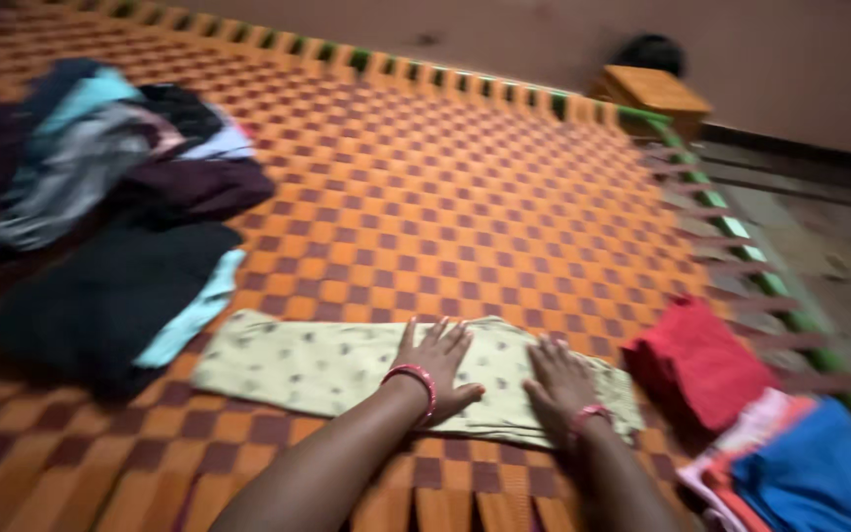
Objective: The person folds a red t-shirt and a pair of light-colored patterned pants on a woven cot. The person smooths and folds each item by hand, then places the folded items into a growing stack on the cot.
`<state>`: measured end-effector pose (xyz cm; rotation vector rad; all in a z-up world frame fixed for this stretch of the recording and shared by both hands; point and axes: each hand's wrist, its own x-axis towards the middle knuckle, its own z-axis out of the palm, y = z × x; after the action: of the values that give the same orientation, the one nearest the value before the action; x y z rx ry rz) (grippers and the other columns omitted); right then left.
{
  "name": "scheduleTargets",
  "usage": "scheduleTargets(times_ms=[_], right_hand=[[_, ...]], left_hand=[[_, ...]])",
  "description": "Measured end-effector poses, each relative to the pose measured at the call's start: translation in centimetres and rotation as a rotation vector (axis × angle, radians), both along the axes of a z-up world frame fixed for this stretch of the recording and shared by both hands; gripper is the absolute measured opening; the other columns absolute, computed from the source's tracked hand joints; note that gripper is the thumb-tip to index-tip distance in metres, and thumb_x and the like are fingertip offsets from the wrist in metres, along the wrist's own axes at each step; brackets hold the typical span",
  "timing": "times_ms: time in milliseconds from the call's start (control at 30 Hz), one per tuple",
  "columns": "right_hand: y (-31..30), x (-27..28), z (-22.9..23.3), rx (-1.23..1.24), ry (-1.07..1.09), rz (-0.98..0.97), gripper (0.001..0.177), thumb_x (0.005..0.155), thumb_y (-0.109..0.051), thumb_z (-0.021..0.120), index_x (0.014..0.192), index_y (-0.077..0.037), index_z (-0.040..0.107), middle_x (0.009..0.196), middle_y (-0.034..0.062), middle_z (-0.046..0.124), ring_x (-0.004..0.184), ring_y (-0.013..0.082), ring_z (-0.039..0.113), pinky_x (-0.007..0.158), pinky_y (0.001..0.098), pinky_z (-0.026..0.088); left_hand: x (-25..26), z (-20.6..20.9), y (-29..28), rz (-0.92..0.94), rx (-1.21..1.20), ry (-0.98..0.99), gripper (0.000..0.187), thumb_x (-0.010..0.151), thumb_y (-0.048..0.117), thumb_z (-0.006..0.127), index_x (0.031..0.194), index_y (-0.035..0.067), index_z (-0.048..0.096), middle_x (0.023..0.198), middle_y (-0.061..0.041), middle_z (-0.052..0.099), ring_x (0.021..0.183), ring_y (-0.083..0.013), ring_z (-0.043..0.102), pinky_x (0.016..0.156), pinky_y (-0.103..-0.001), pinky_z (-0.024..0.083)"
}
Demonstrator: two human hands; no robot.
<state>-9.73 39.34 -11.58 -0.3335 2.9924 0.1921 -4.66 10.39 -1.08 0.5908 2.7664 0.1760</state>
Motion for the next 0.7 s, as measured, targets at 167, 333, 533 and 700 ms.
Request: scheduleTargets(times_ms=[167, 333, 533, 700], right_hand=[[1.1, 0.4, -1.3, -0.102, 0.071, 0.031, 0.072, 0.096, -0.053, 0.042, 0.160, -0.027, 0.023, 0.170, 0.0017, 0.012, 0.157, 0.0248, 0.008, 0.123, 0.0477, 0.007], [2.0, -0.5, -2.7, -0.064, 0.125, 0.054, 0.072, 0.095, -0.058, 0.037, 0.160, -0.033, 0.022, 0.171, -0.0036, 0.012, 0.157, 0.0209, 0.008, 0.124, 0.0460, 0.007], [2.1, -0.9, -3.0, -0.017, 0.054, -0.006, 0.073, 0.096, -0.063, 0.032, 0.161, -0.036, 0.015, 0.171, -0.0067, 0.006, 0.156, 0.0172, 0.004, 0.124, 0.0445, 0.005], [1.8, -0.8, -2.7, 0.017, 0.025, -0.027, 0.072, 0.096, -0.061, 0.031, 0.162, -0.036, 0.013, 0.171, -0.0070, 0.005, 0.157, 0.0162, 0.003, 0.124, 0.0450, 0.005]], left_hand=[[1.8, 0.0, -6.4, 0.119, -0.043, 0.018, 0.089, 0.095, 0.069, 0.030, 0.164, 0.020, 0.004, 0.173, 0.002, -0.002, 0.158, -0.0214, -0.003, 0.124, -0.059, -0.004], [2.9, 0.7, -14.2, 0.289, -0.120, -0.006, 0.082, 0.096, 0.070, 0.034, 0.163, 0.026, 0.015, 0.173, 0.002, 0.002, 0.159, -0.0170, 0.000, 0.127, -0.058, -0.001], [2.0, -2.5, -21.1, 0.665, -0.096, 0.215, 0.071, 0.100, 0.054, 0.040, 0.161, 0.022, 0.022, 0.171, -0.004, 0.014, 0.154, -0.0240, 0.011, 0.122, -0.055, 0.011], [1.8, -4.4, -16.3, 0.492, 0.185, 0.307, 0.057, 0.101, 0.026, 0.045, 0.156, 0.013, 0.038, 0.167, -0.007, 0.033, 0.150, -0.0228, 0.035, 0.124, -0.050, 0.028]])
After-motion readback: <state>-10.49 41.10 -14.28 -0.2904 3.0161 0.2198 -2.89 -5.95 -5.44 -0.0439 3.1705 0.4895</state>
